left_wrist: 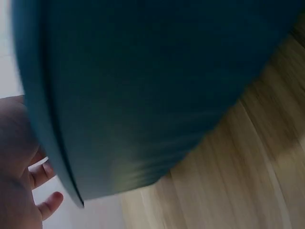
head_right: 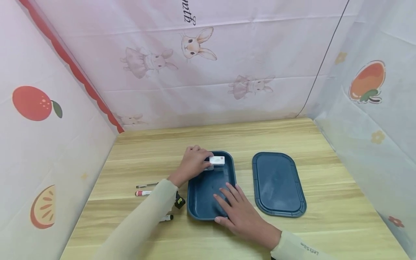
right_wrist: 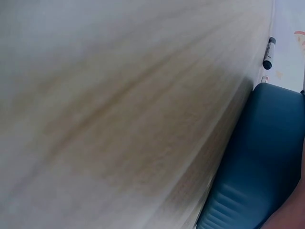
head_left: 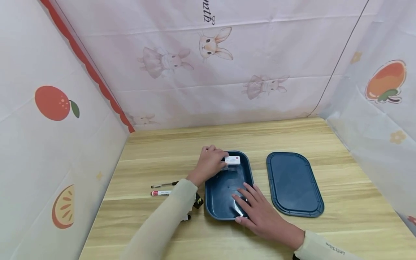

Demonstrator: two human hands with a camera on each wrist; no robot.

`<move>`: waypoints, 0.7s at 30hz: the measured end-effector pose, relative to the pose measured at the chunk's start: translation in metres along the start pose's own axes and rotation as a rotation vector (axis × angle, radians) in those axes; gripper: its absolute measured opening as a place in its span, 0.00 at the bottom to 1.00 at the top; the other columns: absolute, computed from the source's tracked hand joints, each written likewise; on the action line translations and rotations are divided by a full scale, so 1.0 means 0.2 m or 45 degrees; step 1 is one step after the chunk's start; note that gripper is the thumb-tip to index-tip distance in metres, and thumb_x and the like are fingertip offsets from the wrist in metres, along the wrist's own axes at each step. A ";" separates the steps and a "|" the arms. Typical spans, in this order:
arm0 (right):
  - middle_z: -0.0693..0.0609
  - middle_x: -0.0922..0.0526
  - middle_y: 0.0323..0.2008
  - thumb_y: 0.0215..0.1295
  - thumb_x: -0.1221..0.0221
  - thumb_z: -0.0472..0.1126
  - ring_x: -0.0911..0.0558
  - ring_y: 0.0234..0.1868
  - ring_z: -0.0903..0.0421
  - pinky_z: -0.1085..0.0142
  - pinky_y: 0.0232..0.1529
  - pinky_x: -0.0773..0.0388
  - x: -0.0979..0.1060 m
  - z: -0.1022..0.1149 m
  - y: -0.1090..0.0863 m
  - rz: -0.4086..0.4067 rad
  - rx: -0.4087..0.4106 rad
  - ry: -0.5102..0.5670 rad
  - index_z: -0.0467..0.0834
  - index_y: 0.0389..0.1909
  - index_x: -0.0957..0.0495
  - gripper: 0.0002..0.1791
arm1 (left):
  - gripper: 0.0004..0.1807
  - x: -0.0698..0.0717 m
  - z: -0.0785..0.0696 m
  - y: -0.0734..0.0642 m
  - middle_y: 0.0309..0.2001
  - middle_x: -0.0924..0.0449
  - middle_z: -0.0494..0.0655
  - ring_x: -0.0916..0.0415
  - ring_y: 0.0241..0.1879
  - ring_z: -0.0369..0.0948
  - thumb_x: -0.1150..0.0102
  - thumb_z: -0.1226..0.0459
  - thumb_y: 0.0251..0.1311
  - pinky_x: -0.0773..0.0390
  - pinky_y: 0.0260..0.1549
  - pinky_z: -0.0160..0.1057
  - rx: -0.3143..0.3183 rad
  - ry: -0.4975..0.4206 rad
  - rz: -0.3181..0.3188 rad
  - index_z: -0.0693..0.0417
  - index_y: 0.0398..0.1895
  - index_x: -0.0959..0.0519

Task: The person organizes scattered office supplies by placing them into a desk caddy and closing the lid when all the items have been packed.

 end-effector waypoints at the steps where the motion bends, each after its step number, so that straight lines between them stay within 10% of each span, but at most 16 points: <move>1: 0.45 0.37 0.75 0.71 0.42 0.58 0.46 0.79 0.42 0.46 0.77 0.57 0.00 0.00 0.00 0.001 0.002 0.001 0.51 0.76 0.38 0.37 | 0.20 0.00 -0.01 0.01 0.55 0.16 0.37 0.32 0.47 0.40 0.37 0.47 0.66 0.36 0.56 0.49 0.005 0.001 0.001 0.37 0.58 0.18; 21: 0.44 0.34 0.74 0.73 0.46 0.60 0.44 0.78 0.40 0.53 0.79 0.66 0.00 -0.01 0.00 -0.023 0.012 0.029 0.49 0.75 0.36 0.35 | 0.16 -0.10 -0.10 0.06 0.47 0.14 0.37 0.38 0.40 0.41 0.37 0.47 0.66 0.42 0.44 0.48 -0.062 0.203 0.067 0.38 0.53 0.15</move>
Point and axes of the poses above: each hand's wrist, its own y-axis towards the middle knuckle, its own x-axis out of the back of the hand, z = x × y, the point moved 1 cm from there along y, towards the middle knuckle
